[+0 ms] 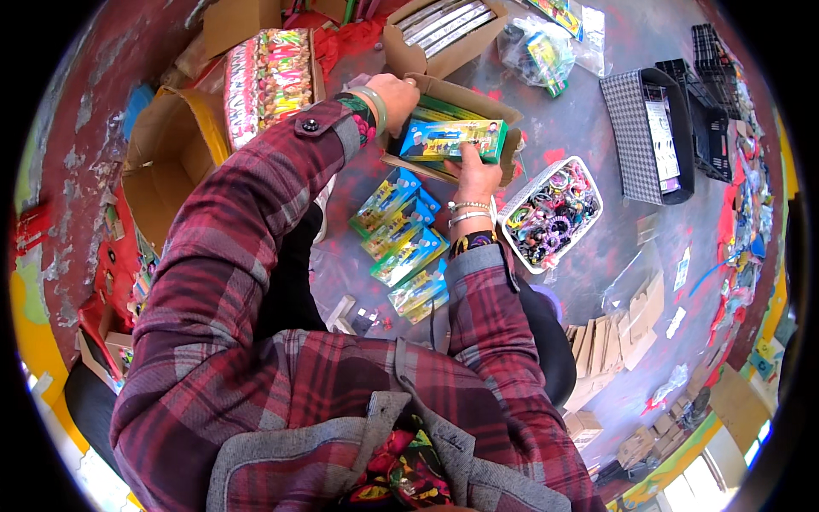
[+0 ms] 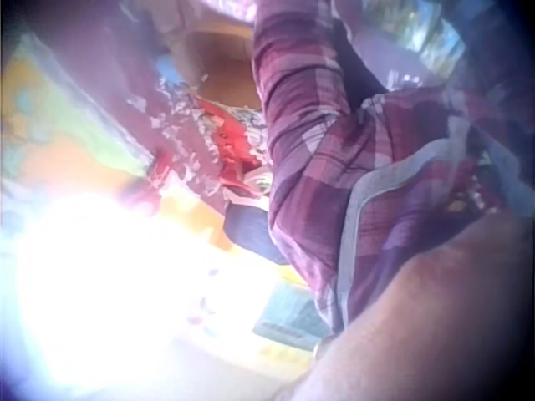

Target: The person sits on the floor and wipes the exterior of small rectangular boxes with a cloth. They pick up each box, wipe it, and place it into a larger cardboard box. The person repeats this process for multiple boxes.

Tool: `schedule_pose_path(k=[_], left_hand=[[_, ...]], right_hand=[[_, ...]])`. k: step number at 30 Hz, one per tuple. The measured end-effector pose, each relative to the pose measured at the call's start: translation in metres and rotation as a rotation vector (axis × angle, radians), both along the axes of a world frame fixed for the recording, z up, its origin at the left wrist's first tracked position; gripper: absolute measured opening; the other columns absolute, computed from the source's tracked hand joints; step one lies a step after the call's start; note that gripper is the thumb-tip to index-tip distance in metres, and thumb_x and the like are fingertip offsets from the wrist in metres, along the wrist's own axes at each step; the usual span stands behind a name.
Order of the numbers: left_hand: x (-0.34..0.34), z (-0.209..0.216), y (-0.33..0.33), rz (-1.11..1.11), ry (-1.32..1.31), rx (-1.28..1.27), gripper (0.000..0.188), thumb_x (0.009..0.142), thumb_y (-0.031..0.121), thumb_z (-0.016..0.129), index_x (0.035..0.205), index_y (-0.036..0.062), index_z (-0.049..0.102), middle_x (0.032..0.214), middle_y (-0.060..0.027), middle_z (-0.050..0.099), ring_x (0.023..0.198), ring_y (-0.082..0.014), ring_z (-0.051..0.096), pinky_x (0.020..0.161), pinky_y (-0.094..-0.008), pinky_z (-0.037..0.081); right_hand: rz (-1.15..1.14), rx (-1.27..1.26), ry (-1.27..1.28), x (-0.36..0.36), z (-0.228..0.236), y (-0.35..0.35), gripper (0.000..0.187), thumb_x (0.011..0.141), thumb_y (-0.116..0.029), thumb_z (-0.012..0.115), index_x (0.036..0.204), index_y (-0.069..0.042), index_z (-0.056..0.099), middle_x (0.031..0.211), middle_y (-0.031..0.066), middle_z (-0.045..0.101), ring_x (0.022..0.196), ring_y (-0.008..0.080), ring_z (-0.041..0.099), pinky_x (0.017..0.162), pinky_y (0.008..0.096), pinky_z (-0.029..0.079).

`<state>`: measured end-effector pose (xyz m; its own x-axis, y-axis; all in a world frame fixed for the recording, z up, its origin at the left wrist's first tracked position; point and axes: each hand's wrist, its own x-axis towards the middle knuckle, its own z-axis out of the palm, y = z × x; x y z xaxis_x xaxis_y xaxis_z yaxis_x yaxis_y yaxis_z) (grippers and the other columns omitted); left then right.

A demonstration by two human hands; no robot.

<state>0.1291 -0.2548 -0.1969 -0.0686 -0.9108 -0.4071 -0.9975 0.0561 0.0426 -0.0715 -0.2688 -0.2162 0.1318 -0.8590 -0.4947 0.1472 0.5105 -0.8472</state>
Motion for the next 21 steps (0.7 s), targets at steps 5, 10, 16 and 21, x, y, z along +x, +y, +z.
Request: schedule_pose_path(k=[5,10,16,21], left_hand=[[-0.004,0.0,0.003,0.044,-0.04,-0.034,0.059,0.056,0.025,0.08,0.104,0.0034,0.055,0.103,-0.015,0.059,0.09,-0.0295,0.063,0.073,-0.0381,0.052],[-0.003,-0.009,0.003,0.012,-0.037,-0.041,0.047,0.062,0.02,0.074,0.101,0.0033,0.055,0.1,-0.0147,0.06,0.087,-0.0301,0.063,0.071,-0.0379,0.052],[-0.006,-0.015,0.013,0.149,0.034,-0.223,0.037,0.068,0.014,0.066,0.1,0.0026,0.053,0.098,-0.0159,0.059,0.085,-0.0312,0.063,0.068,-0.0383,0.053],[-0.006,-0.019,0.019,0.181,0.027,-0.261,0.043,0.067,0.017,0.07,0.103,0.0037,0.051,0.099,-0.0159,0.059,0.084,-0.0317,0.063,0.068,-0.039,0.052]], right_hand=[[-0.028,0.07,0.023,-0.001,-0.009,-0.002,0.03,0.074,-0.007,0.065,0.1,0.005,0.056,0.091,0.0124,0.061,0.071,0.0226,0.063,0.052,0.0313,0.057],[-0.021,0.083,0.038,0.0,-0.007,-0.001,0.031,0.074,-0.009,0.065,0.1,0.006,0.056,0.09,0.0135,0.062,0.069,0.0231,0.063,0.051,0.0313,0.057],[-0.016,0.109,0.071,-0.002,-0.006,0.0,0.032,0.074,-0.01,0.065,0.1,0.006,0.056,0.09,0.0141,0.062,0.068,0.0238,0.063,0.05,0.031,0.056],[-0.017,0.078,0.072,0.0,-0.013,0.003,0.031,0.074,-0.01,0.066,0.099,0.006,0.056,0.09,0.0134,0.062,0.068,0.0232,0.063,0.05,0.0308,0.056]])
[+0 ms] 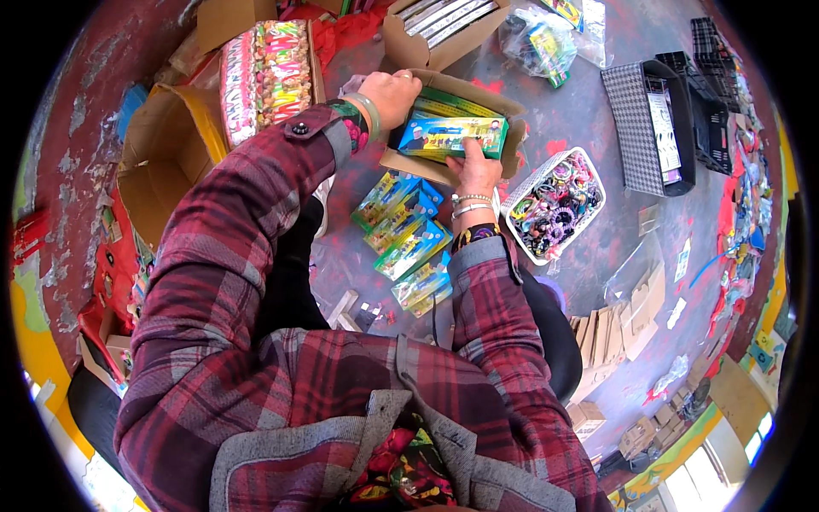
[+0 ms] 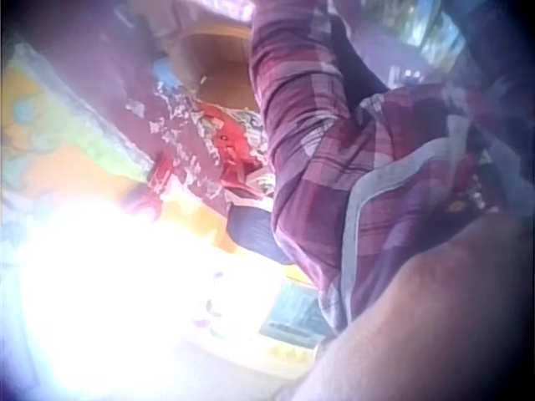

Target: The person sits on the floor and wipes the exterior of small rectangular boxes with a cloth. They pick up each box, wipe it, and place it into a larger cardboard box. The person repeats this process for multiple boxes.

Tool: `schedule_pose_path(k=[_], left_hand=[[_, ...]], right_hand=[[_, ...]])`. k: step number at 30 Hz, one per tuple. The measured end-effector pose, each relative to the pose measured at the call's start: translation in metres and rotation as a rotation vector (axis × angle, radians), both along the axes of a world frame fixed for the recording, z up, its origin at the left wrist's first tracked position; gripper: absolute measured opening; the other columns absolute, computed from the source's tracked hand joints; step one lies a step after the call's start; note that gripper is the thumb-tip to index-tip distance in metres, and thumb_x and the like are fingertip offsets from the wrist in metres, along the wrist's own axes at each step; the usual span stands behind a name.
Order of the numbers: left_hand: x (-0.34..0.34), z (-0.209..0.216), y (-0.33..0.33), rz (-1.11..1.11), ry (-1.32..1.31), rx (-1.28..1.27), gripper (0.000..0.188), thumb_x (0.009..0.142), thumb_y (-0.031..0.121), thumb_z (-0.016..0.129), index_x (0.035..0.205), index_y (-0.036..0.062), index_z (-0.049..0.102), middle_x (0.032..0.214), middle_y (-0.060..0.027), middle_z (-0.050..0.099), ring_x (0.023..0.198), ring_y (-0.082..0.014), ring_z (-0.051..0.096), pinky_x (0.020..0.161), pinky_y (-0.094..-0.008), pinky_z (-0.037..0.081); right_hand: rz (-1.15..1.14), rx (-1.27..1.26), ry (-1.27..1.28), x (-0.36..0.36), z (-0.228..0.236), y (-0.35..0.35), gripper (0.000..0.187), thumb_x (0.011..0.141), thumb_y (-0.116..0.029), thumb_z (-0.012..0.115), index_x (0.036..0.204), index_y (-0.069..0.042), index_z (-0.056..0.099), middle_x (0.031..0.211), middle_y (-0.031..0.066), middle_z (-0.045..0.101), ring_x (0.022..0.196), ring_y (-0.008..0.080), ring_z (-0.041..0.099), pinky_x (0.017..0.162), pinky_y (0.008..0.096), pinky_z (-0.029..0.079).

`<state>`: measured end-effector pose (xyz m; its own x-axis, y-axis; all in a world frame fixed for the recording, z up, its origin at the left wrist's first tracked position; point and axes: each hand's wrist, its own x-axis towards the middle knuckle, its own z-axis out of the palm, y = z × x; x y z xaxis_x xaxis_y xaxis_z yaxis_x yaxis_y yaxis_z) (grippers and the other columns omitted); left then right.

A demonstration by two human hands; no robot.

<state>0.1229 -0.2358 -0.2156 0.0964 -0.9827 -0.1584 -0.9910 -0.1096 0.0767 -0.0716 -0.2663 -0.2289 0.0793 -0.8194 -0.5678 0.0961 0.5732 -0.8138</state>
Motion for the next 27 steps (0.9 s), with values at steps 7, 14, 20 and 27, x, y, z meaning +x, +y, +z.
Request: schedule_pose_path(k=[7,14,20,27], left_hand=[[0.006,0.0,-0.012,-0.002,0.016,0.11,0.042,0.068,0.02,0.07,0.101,0.004,0.051,0.088,-0.0142,0.064,0.085,-0.03,0.064,0.07,-0.0392,0.051],[0.009,-0.003,-0.009,-0.018,0.047,0.078,0.03,0.072,0.012,0.062,0.098,0.0018,0.05,0.079,-0.0165,0.065,0.079,-0.0303,0.065,0.066,-0.0399,0.051],[0.011,-0.009,-0.008,-0.016,0.059,0.064,0.022,0.077,0.01,0.052,0.097,0.0011,0.049,0.076,-0.0179,0.065,0.078,-0.0321,0.065,0.064,-0.0413,0.05],[0.014,-0.005,-0.005,-0.007,0.092,0.062,0.027,0.075,0.011,0.057,0.099,0.0026,0.048,0.078,-0.0173,0.065,0.079,-0.0326,0.065,0.066,-0.0414,0.05]], right_hand=[[0.076,-0.254,0.012,0.007,-0.002,0.009,0.03,0.074,-0.012,0.067,0.098,0.003,0.057,0.086,0.0084,0.063,0.069,0.0163,0.063,0.056,0.0288,0.053],[0.249,-0.516,0.191,0.012,0.003,0.015,0.034,0.07,-0.016,0.069,0.099,-0.002,0.059,0.08,0.0091,0.067,0.069,0.0163,0.064,0.064,0.0302,0.049],[0.352,-0.73,0.601,0.038,0.034,0.03,0.032,0.07,-0.022,0.067,0.094,-0.002,0.06,0.076,0.0144,0.066,0.066,0.0261,0.065,0.066,0.0355,0.05],[0.373,-0.712,0.58,0.042,0.035,0.028,0.032,0.07,-0.025,0.064,0.094,-0.004,0.058,0.074,0.0184,0.065,0.07,0.0376,0.063,0.066,0.0424,0.049]])
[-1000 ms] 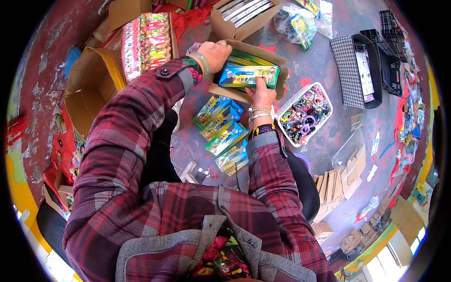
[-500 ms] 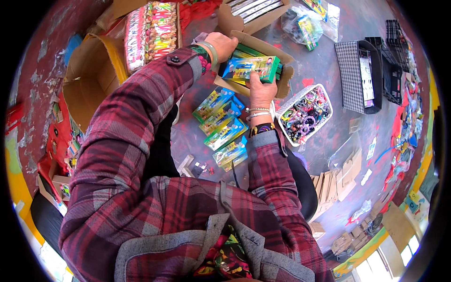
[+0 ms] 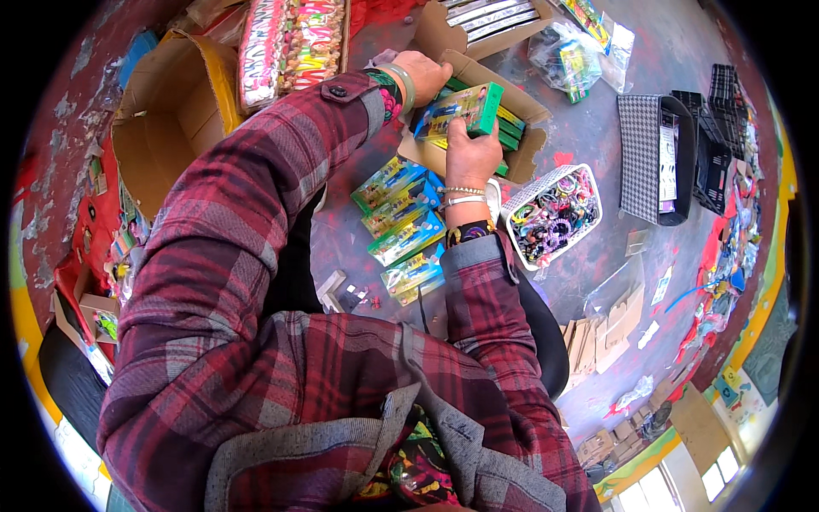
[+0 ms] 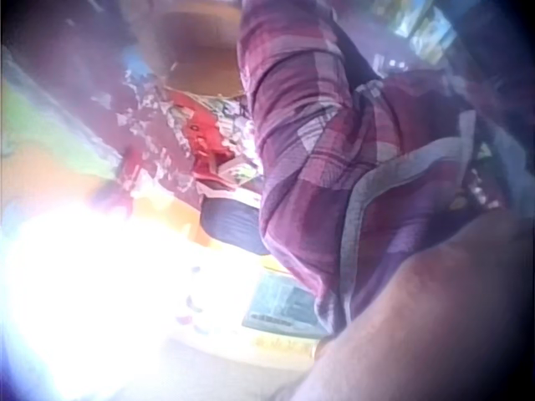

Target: The person sits on the floor and wipes the exterior of small rectangular boxes with a cloth. They pick up each box, wipe it, and place it into a larger cardboard box. The person repeats this process for multiple boxes.

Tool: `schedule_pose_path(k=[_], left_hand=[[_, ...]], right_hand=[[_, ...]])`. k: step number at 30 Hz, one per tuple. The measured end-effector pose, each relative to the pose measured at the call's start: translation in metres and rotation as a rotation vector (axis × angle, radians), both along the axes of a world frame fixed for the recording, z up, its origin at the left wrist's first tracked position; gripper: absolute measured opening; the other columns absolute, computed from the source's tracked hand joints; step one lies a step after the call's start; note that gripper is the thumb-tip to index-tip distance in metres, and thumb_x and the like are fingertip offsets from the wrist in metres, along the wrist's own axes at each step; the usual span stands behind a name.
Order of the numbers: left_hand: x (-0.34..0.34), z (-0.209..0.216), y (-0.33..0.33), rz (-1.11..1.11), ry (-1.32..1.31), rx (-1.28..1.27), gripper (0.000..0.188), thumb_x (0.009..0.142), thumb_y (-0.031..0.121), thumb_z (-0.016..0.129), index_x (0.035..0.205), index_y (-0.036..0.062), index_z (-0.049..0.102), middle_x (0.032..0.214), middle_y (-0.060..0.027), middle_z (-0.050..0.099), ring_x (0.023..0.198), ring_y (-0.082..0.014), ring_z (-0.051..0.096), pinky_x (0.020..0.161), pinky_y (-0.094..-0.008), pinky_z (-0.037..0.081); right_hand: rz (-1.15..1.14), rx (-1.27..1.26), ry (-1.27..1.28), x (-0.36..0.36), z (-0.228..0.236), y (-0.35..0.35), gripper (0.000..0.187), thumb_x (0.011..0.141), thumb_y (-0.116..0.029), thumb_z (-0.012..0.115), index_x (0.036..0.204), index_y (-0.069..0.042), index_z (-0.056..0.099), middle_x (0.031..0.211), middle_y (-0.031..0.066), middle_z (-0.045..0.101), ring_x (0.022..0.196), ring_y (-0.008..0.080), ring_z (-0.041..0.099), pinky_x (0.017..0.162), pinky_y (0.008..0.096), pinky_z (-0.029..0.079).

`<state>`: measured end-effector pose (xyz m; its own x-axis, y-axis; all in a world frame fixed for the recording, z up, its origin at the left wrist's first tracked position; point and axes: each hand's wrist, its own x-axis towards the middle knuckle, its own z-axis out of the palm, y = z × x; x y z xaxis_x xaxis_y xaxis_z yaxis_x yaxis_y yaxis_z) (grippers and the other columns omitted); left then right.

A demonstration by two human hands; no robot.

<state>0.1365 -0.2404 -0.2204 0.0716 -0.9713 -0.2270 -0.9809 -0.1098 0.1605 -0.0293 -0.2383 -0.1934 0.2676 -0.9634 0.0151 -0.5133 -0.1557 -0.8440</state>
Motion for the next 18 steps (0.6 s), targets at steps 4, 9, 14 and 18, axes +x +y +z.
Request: schedule_pose_path(k=[4,9,14,18], left_hand=[[-0.002,0.002,0.002,0.026,0.028,0.019,0.03,0.074,0.012,0.059,0.1,0.0027,0.048,0.08,-0.0173,0.065,0.082,-0.0325,0.064,0.068,-0.0414,0.049],[0.001,0.005,0.001,0.033,0.012,0.056,0.036,0.074,0.013,0.06,0.106,0.0036,0.047,0.083,-0.0168,0.065,0.084,-0.0327,0.064,0.07,-0.0408,0.05],[0.007,0.001,0.003,0.04,0.02,0.081,0.042,0.074,0.015,0.062,0.111,0.0057,0.046,0.085,-0.0157,0.065,0.084,-0.0329,0.064,0.071,-0.041,0.05],[0.005,0.006,0.001,0.041,0.045,0.084,0.043,0.073,0.016,0.064,0.111,0.0059,0.046,0.087,-0.016,0.065,0.085,-0.0327,0.063,0.072,-0.0417,0.05]], right_hand=[[-0.06,0.023,0.064,0.003,-0.006,-0.005,0.033,0.07,-0.025,0.065,0.093,-0.002,0.059,0.075,0.0186,0.065,0.069,0.0369,0.063,0.065,0.0412,0.049],[-0.036,0.086,-0.124,-0.001,-0.013,-0.012,0.031,0.071,-0.023,0.065,0.092,-0.001,0.06,0.075,0.018,0.065,0.068,0.0344,0.063,0.064,0.0392,0.049],[-0.045,0.05,-0.148,-0.006,-0.003,0.01,0.031,0.074,-0.018,0.064,0.099,-0.001,0.06,0.075,0.0126,0.066,0.065,0.0239,0.064,0.062,0.0341,0.049],[-0.091,0.123,-0.414,-0.018,-0.024,0.028,0.029,0.078,-0.011,0.064,0.103,0.002,0.056,0.084,0.0081,0.065,0.07,0.0143,0.061,0.062,0.0284,0.049]])
